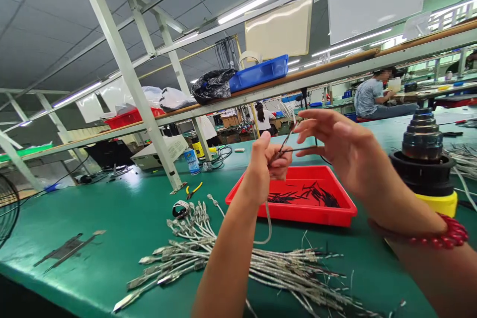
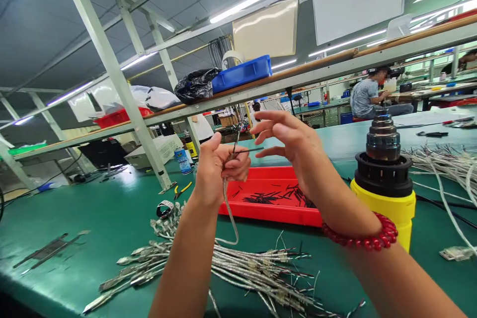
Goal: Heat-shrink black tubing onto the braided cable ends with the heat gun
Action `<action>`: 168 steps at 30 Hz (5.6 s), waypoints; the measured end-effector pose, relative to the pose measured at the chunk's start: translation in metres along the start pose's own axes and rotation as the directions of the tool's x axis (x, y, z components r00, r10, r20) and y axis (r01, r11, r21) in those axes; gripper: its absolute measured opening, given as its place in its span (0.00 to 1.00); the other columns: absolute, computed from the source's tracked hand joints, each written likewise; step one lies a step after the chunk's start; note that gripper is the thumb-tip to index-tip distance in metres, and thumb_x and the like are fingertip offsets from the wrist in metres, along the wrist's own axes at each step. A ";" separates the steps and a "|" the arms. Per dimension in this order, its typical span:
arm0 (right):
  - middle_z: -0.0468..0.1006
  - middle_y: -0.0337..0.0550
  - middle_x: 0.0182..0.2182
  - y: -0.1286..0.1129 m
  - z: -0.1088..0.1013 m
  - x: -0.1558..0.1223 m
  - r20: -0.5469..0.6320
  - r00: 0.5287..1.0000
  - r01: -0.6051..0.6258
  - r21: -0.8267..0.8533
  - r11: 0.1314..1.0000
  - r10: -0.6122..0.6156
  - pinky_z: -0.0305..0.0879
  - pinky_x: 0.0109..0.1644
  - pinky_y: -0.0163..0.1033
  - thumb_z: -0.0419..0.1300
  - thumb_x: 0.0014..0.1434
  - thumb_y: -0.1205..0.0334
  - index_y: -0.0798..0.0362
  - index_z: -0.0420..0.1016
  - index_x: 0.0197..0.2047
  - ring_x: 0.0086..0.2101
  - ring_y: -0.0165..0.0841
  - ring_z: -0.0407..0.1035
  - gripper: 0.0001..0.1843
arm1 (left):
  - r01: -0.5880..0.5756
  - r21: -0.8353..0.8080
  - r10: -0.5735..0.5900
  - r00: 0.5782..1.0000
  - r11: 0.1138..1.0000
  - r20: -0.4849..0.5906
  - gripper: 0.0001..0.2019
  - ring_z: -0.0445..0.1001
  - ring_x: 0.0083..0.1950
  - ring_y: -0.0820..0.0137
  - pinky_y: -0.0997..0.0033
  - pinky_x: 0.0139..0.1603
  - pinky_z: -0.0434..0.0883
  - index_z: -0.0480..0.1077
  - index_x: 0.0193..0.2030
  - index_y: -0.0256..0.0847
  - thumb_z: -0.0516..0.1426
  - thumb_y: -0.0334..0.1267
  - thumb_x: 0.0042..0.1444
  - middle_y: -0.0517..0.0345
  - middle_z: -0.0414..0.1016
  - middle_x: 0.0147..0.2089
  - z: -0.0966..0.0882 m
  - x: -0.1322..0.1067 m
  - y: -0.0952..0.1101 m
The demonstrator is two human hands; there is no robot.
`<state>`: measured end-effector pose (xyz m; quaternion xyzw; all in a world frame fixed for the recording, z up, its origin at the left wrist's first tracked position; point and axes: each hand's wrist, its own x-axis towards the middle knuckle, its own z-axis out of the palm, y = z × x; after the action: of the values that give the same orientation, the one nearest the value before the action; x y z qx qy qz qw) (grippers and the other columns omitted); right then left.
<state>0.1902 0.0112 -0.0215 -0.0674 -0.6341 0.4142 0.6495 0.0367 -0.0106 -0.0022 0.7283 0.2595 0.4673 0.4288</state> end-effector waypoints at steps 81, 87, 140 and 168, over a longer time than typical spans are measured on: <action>0.80 0.40 0.28 0.026 0.006 0.005 -0.214 0.974 -0.060 0.084 0.995 0.077 0.79 0.36 0.34 0.72 0.47 0.56 0.55 0.78 0.30 0.30 0.28 0.76 0.12 | -0.201 0.887 0.430 0.903 0.415 0.004 0.16 0.64 0.35 0.71 0.69 0.36 0.60 0.61 0.30 0.39 0.43 0.40 0.69 0.56 0.66 0.36 -0.010 0.014 -0.022; 0.81 0.40 0.27 0.026 0.005 0.007 -0.237 0.968 -0.058 0.095 0.994 0.079 0.79 0.37 0.33 0.74 0.42 0.58 0.55 0.80 0.28 0.29 0.28 0.77 0.12 | -0.194 0.892 0.420 0.908 0.407 0.006 0.16 0.63 0.34 0.72 0.68 0.35 0.59 0.60 0.30 0.39 0.43 0.40 0.69 0.57 0.64 0.36 -0.008 0.015 -0.021; 0.79 0.44 0.27 -0.016 -0.023 0.004 0.183 0.953 -0.159 -0.375 0.913 0.242 0.70 0.33 0.34 0.70 0.49 0.53 0.55 0.79 0.29 0.29 0.30 0.72 0.14 | -0.260 0.728 0.211 0.964 0.635 0.161 0.19 0.62 0.66 0.62 0.51 0.67 0.58 0.63 0.26 0.40 0.44 0.40 0.68 0.56 0.66 0.65 -0.015 -0.005 0.002; 0.80 0.39 0.21 -0.014 -0.010 0.002 -0.008 1.000 0.004 -0.212 0.977 -0.005 0.75 0.28 0.31 0.71 0.49 0.60 0.50 0.83 0.27 0.22 0.27 0.74 0.04 | -0.136 0.525 -0.004 0.967 0.840 0.257 0.14 0.57 0.29 0.74 0.70 0.35 0.61 0.64 0.35 0.40 0.43 0.42 0.67 0.62 0.58 0.29 -0.018 -0.008 0.009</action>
<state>0.2048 0.0077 -0.0132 -0.1365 -0.6722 0.3425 0.6421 0.0171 -0.0142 0.0058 0.8802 0.2991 0.2957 0.2197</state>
